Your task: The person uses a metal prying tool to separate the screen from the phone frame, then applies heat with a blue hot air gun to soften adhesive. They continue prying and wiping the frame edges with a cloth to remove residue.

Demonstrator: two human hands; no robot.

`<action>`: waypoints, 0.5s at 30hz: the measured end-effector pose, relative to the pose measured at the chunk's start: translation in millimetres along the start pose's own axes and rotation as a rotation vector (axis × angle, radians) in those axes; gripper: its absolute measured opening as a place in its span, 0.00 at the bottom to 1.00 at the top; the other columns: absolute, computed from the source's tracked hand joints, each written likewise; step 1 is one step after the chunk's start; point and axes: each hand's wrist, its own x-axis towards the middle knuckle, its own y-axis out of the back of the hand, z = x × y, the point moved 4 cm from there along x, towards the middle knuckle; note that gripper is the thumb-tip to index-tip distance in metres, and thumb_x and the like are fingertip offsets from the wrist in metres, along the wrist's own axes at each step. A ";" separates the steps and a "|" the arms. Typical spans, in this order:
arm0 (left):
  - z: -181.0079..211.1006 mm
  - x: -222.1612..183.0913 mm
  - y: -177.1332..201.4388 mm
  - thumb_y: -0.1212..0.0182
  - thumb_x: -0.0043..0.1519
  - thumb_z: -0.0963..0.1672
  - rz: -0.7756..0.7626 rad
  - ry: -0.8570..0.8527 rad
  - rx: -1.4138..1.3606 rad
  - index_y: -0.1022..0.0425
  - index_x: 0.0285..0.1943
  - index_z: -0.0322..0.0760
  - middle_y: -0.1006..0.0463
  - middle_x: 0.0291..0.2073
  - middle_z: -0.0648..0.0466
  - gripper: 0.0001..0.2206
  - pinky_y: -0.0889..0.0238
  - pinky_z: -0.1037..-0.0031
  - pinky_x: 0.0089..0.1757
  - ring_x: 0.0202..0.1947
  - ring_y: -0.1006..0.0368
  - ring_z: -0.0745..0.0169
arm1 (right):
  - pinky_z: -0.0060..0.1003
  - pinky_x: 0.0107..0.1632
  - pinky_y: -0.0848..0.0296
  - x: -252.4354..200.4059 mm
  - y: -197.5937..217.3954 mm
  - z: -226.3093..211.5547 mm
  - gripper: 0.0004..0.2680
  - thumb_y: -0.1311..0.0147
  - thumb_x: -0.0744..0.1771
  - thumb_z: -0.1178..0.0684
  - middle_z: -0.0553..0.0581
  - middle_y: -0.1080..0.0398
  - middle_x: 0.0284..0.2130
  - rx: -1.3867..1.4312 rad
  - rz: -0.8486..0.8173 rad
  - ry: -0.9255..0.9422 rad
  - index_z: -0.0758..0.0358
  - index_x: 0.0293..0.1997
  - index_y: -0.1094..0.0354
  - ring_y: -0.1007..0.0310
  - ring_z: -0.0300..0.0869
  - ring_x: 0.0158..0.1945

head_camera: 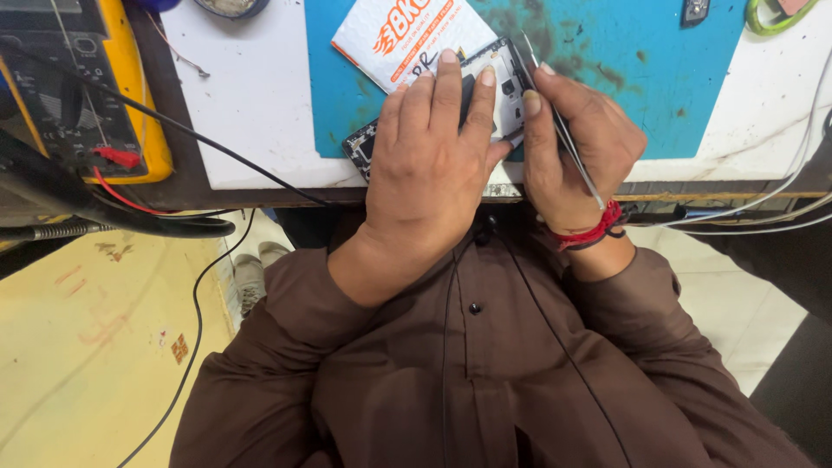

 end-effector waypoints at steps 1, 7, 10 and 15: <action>-0.7 0.7 0.7 0.30 0.63 0.51 0.006 -0.002 -0.004 0.28 0.69 0.31 0.33 0.65 0.36 0.29 0.43 0.55 0.63 0.61 0.35 0.42 | 0.37 0.51 0.23 1.0 -1.4 -1.2 0.06 0.38 0.73 0.63 0.64 0.22 0.47 -0.005 -0.010 0.014 0.68 0.56 0.26 0.19 0.50 0.47; -0.2 0.6 0.8 0.30 0.62 0.51 0.010 -0.011 -0.004 0.28 0.68 0.30 0.33 0.64 0.35 0.29 0.43 0.55 0.63 0.61 0.35 0.41 | 0.38 0.52 0.24 1.9 -0.9 -2.5 0.07 0.38 0.72 0.64 0.64 0.22 0.47 -0.016 -0.033 0.056 0.68 0.56 0.26 0.20 0.51 0.47; -0.5 0.0 0.6 0.29 0.62 0.50 0.002 -0.013 -0.011 0.28 0.68 0.30 0.33 0.64 0.35 0.29 0.43 0.55 0.63 0.61 0.35 0.41 | 0.37 0.51 0.23 1.7 -0.2 -2.4 0.06 0.38 0.73 0.64 0.64 0.22 0.48 -0.009 -0.014 0.032 0.68 0.56 0.27 0.19 0.50 0.48; -0.6 0.6 1.4 0.29 0.62 0.50 0.012 -0.007 -0.019 0.29 0.68 0.30 0.32 0.64 0.35 0.29 0.43 0.55 0.63 0.61 0.35 0.41 | 0.41 0.54 0.24 4.3 -2.6 -7.5 0.06 0.38 0.72 0.64 0.63 0.22 0.46 -0.062 -0.082 0.111 0.68 0.56 0.27 0.20 0.53 0.49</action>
